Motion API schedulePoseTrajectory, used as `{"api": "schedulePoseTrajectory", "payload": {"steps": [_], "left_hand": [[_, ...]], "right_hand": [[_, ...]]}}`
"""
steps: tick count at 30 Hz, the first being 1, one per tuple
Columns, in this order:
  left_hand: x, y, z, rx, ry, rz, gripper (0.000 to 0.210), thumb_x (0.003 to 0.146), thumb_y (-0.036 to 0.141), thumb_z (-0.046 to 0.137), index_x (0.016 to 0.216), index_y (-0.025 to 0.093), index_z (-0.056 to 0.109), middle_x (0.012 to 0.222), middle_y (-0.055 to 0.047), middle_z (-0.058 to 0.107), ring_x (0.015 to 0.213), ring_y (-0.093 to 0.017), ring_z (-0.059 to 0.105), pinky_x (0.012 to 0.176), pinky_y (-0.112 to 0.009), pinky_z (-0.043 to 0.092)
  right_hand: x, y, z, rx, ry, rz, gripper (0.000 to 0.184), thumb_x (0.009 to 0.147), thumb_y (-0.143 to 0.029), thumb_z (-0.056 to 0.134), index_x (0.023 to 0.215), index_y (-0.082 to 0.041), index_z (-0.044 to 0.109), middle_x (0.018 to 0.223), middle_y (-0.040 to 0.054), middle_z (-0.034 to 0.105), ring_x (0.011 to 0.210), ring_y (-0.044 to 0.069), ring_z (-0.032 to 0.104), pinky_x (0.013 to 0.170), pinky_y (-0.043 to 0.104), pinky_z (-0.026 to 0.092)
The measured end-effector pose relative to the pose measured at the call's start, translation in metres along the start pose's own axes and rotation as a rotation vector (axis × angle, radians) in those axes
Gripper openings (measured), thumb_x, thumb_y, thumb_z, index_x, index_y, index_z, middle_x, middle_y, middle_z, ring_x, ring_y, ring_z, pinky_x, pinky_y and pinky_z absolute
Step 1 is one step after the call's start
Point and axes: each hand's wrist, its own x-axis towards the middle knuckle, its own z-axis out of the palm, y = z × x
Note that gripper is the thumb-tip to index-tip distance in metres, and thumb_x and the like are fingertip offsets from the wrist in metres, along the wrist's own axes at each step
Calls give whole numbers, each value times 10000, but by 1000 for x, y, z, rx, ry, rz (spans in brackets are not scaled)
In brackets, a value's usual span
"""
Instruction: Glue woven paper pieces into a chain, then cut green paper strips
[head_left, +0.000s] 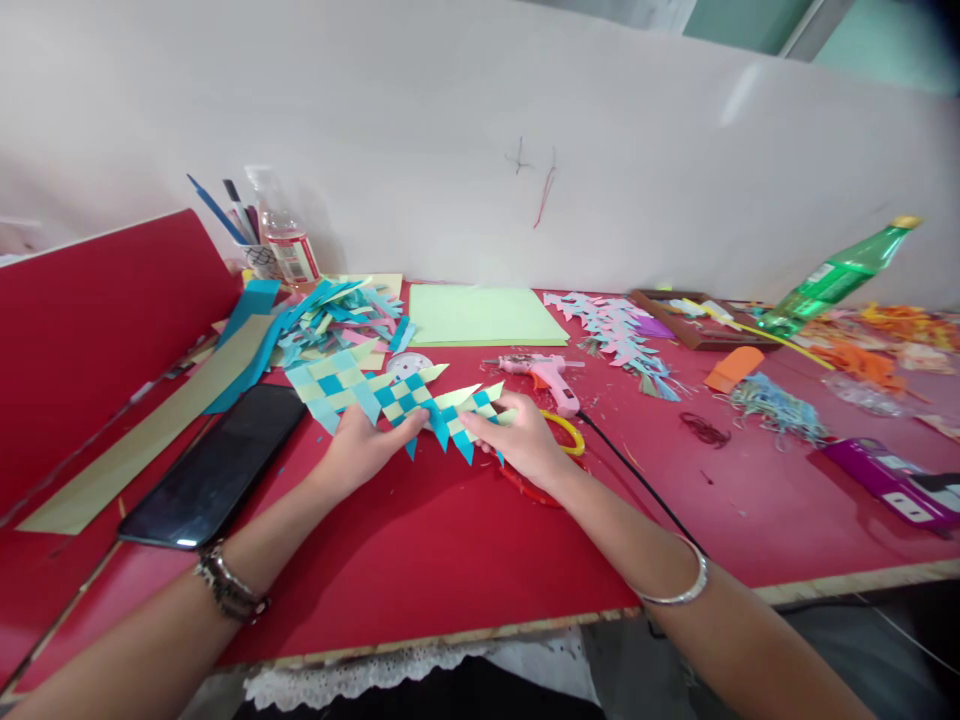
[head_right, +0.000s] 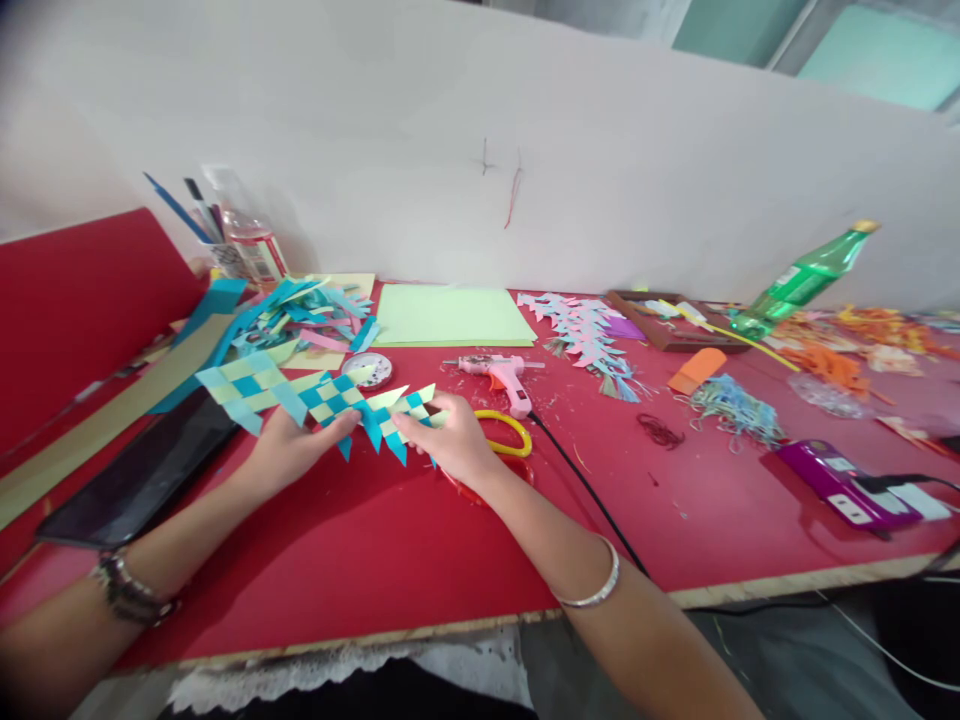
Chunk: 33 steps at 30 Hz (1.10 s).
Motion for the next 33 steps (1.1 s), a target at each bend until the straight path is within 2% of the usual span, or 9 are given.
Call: {"api": "schedulePoseTrajectory", "payload": {"steps": [15,26,33], "left_hand": [[2,2,0,-95,14,19,226,707,394,554,732,169,571,802,-35,673,741,-190,613,701,-289,487],[3,-2,1,-59,23,19,245,725,410,534,672,172,553,762,-33,658,693,-176,607,668,-290,493],[3,1,1,1,50,-14,264,711,430,538,698,167,568,758,-36,667,690,-189,607,653,-292,485]], "right_hand": [[0,1,0,38,25,9,236,648,-375,645,643,-155,558,541,-20,561,431,70,480,423,196,392],[-1,-4,0,-37,19,-61,190,667,-334,621,615,-163,555,515,-25,551,437,79,492,436,204,401],[0,-2,0,1,0,3,207,674,-343,620,618,-160,542,519,-25,546,420,69,485,420,195,406]]}}
